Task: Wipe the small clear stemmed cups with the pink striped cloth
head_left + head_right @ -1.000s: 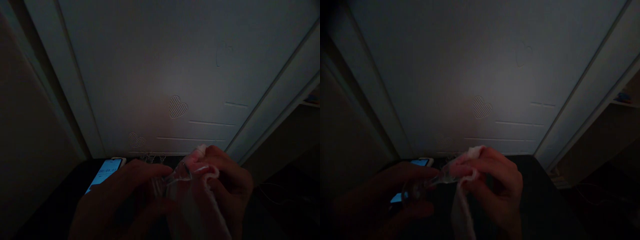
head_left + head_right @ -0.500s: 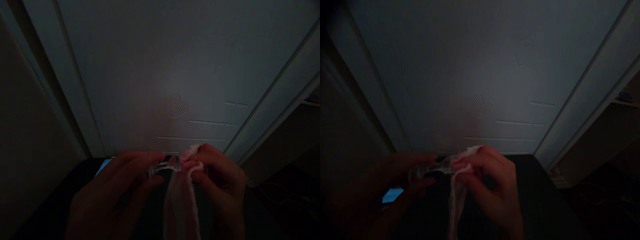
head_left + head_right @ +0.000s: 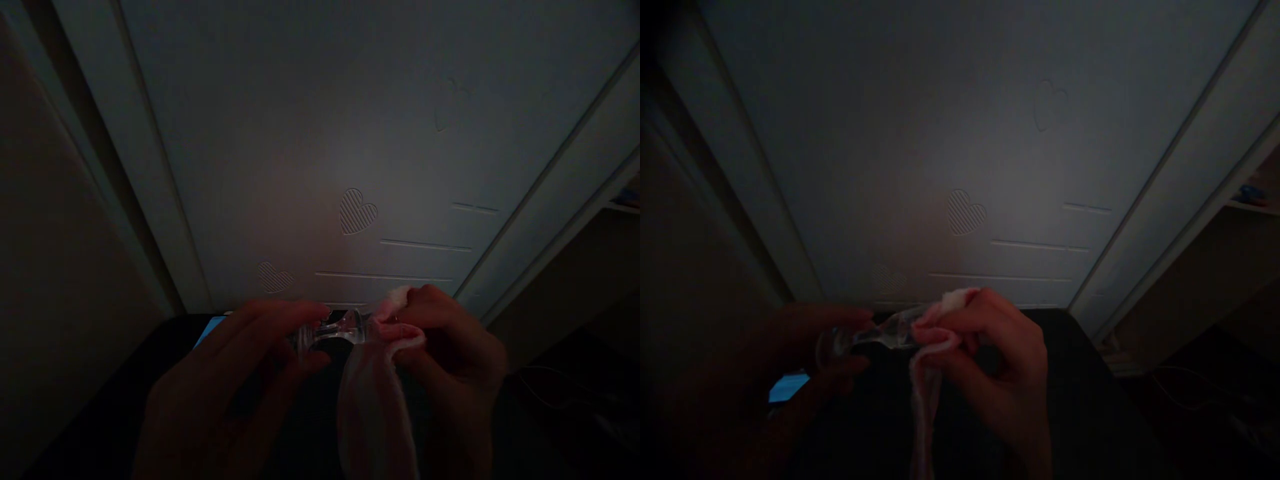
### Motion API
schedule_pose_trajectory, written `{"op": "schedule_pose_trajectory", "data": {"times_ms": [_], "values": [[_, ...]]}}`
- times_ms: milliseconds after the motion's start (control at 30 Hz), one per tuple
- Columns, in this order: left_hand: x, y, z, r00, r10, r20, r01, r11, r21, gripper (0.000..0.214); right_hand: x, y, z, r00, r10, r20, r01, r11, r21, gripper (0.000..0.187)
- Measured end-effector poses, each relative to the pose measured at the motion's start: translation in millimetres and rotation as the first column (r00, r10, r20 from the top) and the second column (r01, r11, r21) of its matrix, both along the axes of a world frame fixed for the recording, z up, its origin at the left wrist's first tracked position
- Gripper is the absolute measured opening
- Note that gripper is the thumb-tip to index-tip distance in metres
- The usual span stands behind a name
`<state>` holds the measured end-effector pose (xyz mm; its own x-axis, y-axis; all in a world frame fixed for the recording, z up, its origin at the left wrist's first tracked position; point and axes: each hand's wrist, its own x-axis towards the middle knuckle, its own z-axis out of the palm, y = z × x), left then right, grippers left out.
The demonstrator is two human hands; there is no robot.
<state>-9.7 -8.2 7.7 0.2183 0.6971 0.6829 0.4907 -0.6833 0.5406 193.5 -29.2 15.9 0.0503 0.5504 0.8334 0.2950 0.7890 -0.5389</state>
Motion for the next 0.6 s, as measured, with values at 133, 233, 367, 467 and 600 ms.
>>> {"op": "schedule_pose_trajectory", "data": {"times_ms": [133,233,367,467,600], "values": [[-3.0,-0.6,-2.0,0.999,0.037,-0.008,-0.037,0.999,-0.033,0.022,0.6,2.2,-3.3,1.0,-0.001,-0.018,0.001,1.0,0.019,0.011],[-6.3,-0.2,-6.2,0.999,0.027,-0.038,-0.031,0.994,-0.108,0.028,0.6,3.2,-3.1,1.0,-0.023,-0.011,0.024,0.999,0.034,0.011],[-8.5,0.3,-7.1,1.0,-0.004,-0.028,0.001,0.993,-0.114,0.019,-0.9,2.8,-0.3,1.0,-0.024,0.002,0.024,0.997,0.069,0.008],[-6.7,-1.4,-4.3,0.999,-0.013,-0.04,0.009,0.995,-0.099,0.019,-1.8,1.7,0.6,1.0,-0.006,-0.006,0.006,0.998,0.068,0.008],[-2.8,-3.4,-2.1,1.0,0.006,-0.011,-0.007,0.999,-0.053,0.028,-1.3,0.0,-0.1,1.0,-0.003,-0.009,0.003,0.999,0.034,0.01]]}}
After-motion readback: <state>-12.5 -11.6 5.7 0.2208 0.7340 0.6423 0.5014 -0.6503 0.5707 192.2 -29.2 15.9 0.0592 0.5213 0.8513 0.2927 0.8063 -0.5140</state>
